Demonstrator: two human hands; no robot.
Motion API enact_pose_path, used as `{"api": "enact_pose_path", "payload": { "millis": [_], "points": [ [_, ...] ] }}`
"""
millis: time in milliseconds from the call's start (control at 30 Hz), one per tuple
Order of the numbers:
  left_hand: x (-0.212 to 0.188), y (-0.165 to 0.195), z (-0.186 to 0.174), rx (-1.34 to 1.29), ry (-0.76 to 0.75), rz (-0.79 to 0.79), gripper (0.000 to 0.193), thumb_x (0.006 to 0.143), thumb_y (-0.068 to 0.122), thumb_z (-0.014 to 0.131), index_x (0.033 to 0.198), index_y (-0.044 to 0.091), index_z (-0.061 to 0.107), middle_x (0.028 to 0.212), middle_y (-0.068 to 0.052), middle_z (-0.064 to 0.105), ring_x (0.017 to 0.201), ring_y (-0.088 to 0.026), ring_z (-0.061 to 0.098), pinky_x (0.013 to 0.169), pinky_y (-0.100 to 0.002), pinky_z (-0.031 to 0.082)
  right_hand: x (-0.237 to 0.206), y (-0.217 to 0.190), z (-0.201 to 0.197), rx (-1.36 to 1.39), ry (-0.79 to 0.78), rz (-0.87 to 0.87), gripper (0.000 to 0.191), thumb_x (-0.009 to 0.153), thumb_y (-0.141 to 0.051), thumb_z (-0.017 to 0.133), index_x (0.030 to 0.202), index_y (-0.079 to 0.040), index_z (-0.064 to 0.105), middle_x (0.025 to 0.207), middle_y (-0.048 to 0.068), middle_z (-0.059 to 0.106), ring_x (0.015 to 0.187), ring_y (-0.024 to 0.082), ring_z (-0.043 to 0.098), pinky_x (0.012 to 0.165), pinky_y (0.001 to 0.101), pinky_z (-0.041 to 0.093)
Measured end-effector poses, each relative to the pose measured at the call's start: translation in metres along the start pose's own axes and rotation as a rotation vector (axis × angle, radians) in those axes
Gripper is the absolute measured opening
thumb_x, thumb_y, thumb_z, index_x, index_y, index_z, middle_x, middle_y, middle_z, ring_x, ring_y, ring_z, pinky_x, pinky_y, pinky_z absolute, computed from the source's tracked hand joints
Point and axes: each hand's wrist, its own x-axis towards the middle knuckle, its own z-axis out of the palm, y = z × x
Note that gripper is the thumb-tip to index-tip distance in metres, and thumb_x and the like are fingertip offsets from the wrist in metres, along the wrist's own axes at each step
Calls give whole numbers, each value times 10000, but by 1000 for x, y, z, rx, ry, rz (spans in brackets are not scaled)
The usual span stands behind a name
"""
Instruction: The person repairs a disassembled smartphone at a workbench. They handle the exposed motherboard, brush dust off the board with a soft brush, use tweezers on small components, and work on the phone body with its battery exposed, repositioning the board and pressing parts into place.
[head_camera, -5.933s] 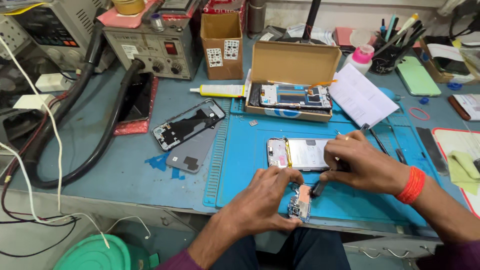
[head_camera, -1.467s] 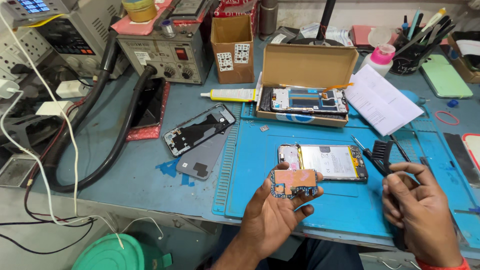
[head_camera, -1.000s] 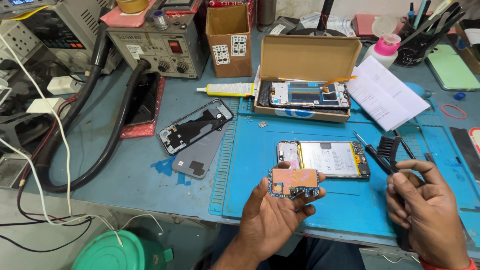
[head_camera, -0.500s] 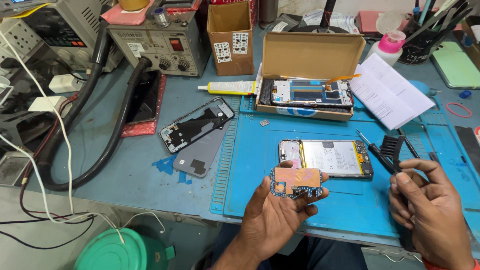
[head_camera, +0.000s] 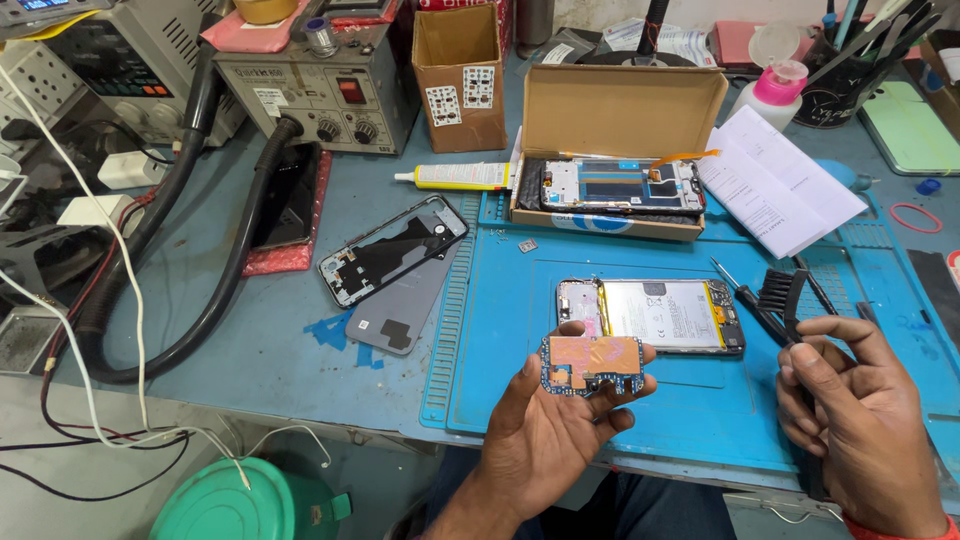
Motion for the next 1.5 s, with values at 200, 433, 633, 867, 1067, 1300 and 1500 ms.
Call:
{"api": "enact_pose_path", "payload": {
  "millis": [200, 433, 633, 867, 1067, 1300, 1500],
  "points": [
    [-1, 1, 3, 24, -21, 27, 649, 935, 474, 742, 1435, 211, 423, 1499, -284, 498, 1329, -370, 576, 1006, -410, 525, -5, -6, 9, -42, 19, -44, 306, 1062, -106, 604, 1356, -34, 559, 897, 106, 621, 547, 92, 452, 396, 236, 305],
    [-5, 0, 14, 116, -12, 95, 758, 878, 395, 823, 1435, 196, 349, 1514, -263, 491, 1372, -349, 541, 1051, -429, 497, -56, -8, 43, -355, 17, -92, 431, 951, -20, 678, 1380, -44, 713, 852, 127, 717, 580, 90, 540, 447, 245, 394],
    [-4, -6, 16, 171, 28, 129, 840, 837, 343, 866, 1453, 160, 325, 1487, -223, 518, 1361, -291, 544, 1079, -433, 492, -74, -22, 68, -606, -19, -202, 408, 824, -22, 732, 1228, -78, 756, 819, 72, 778, 711, 68, 707, 583, 222, 532],
    [-6, -9, 15, 185, 7, 133, 871, 834, 302, 876, 1479, 135, 315, 1404, -214, 555, 1313, -298, 575, 1055, -433, 504, -72, -41, 88, -675, -33, -318, 430, 876, -70, 752, 1304, -120, 748, 883, 54, 728, 681, 57, 668, 546, 225, 534],
    [-7, -6, 20, 187, 24, 167, 849, 853, 310, 862, 1478, 128, 317, 1407, -189, 550, 1331, -295, 542, 1087, -439, 490, -74, -30, 87, -668, -28, -284, 421, 843, -61, 734, 1258, -127, 743, 811, 53, 725, 681, 38, 693, 564, 223, 551],
    [-8, -6, 19, 183, 20, 165, 839, 833, 329, 865, 1439, 130, 320, 1459, -238, 549, 1377, -302, 536, 1087, -408, 479, -81, -26, 82, -674, -41, -288, 426, 809, -36, 746, 1227, -117, 749, 867, 52, 755, 728, 49, 700, 610, 215, 551],
    [-11, -10, 19, 218, -26, 131, 844, 851, 294, 875, 1473, 114, 335, 1409, -258, 553, 1333, -333, 568, 1072, -400, 497, -75, -34, 84, -472, -19, -236, 417, 880, -31, 710, 1289, -105, 736, 816, 68, 754, 737, 64, 665, 629, 231, 536]
  ]
}}
